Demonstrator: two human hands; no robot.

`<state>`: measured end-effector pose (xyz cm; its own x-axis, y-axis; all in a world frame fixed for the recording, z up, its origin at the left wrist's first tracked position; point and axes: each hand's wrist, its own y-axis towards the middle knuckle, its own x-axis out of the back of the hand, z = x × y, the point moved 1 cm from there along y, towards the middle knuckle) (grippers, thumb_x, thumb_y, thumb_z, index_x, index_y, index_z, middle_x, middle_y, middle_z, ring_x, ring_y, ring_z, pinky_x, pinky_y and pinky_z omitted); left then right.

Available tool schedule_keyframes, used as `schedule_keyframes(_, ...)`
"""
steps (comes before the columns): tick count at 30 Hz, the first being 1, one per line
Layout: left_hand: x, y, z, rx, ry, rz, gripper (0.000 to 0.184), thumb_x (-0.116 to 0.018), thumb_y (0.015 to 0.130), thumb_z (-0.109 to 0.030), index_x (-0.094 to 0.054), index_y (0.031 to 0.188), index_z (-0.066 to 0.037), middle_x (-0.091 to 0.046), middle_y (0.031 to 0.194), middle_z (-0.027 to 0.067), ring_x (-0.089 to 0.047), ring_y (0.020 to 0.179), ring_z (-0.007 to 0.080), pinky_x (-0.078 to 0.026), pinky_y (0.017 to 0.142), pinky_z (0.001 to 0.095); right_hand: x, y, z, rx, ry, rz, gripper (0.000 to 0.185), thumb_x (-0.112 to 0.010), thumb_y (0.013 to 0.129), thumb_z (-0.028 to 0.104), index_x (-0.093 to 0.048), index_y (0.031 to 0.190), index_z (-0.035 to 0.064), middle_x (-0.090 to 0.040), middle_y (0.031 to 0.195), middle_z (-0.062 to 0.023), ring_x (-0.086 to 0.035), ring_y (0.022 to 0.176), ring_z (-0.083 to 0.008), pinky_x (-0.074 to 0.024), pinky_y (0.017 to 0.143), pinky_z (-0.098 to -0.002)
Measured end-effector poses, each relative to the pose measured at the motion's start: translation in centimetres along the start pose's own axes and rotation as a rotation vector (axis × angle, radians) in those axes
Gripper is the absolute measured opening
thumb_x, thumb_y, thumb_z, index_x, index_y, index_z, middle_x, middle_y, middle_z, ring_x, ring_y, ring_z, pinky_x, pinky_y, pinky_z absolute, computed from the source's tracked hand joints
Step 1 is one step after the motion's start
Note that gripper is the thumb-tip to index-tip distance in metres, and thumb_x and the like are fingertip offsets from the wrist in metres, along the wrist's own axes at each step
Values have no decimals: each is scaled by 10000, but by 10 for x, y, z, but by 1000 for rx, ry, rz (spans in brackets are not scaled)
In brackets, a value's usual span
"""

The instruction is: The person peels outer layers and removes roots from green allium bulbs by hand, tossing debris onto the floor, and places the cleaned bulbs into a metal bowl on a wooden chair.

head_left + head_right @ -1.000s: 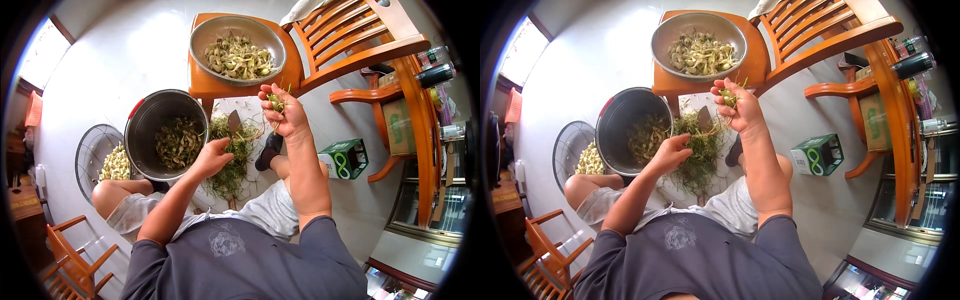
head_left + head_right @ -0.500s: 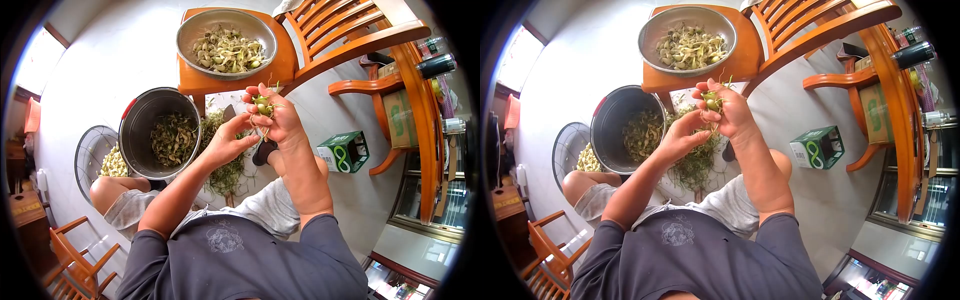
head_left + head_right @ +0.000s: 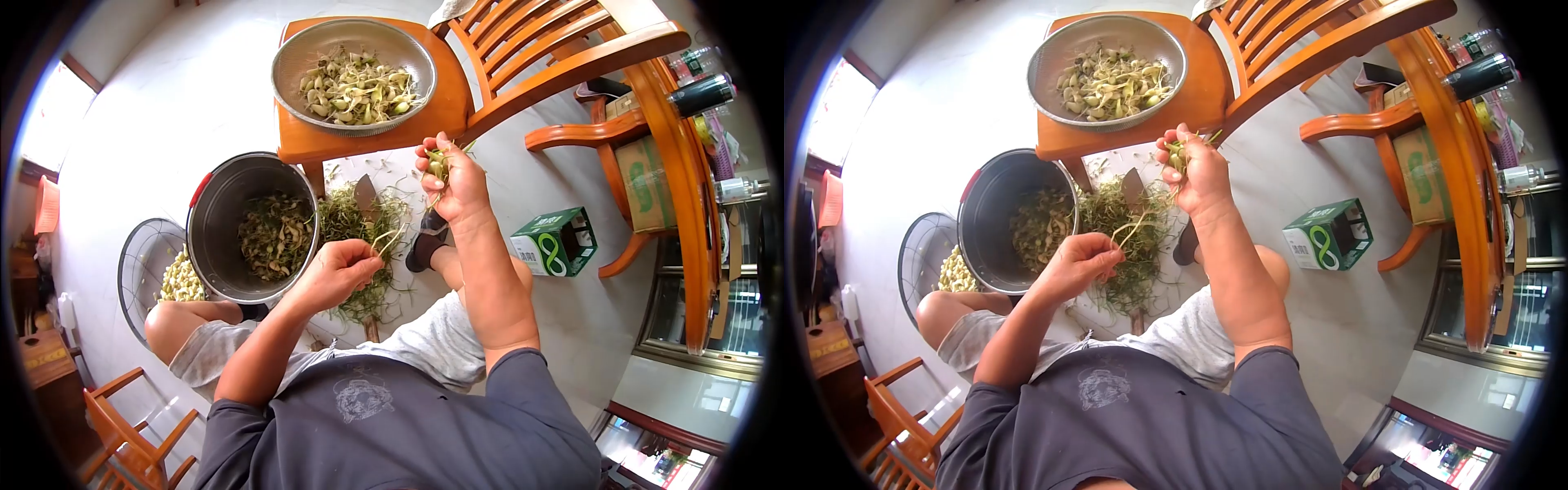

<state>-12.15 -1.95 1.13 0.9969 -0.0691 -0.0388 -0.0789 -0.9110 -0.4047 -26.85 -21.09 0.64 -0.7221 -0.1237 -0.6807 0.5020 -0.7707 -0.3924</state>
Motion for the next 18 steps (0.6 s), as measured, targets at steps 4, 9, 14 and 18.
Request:
schedule_keyframes(4,3,30,61,75,561,6,324,-659,840,-208,-616,1038,45,-659,766,125,-628,684,243,-500,678,334,-5,-4,10,4,22,2,279,-505,968,284,-564,933,14,-596,888,-126,-576,716,-163,-386,412,-185)
schedule_keyframes(9,-11,32,59,-365,648,-343,441,-651,822,-140,-538,1211,32,-576,1167,236,-570,1072,385,-469,906,397,-11,-8,4,-158,41,148,512,-365,996,433,-564,1055,-34,-616,1015,-208,-627,848,-269,-532,649,-318)
schedule_keyframes(14,-5,34,-19,-741,396,-604,167,-627,813,-21,-608,977,1,-614,929,156,-619,788,324,-502,671,377,-19,-12,-20,-275,39,213,511,-345,996,448,-562,1032,-13,-619,984,-167,-628,893,-283,-549,763,-395)
schedule_keyframes(18,4,53,-22,-783,522,-664,176,-619,816,11,-633,991,-5,-602,916,134,-621,731,260,-495,626,323,-18,-10,-41,-356,30,234,528,-324,998,466,-576,1039,4,-619,969,-112,-617,890,-246,-523,799,-409)
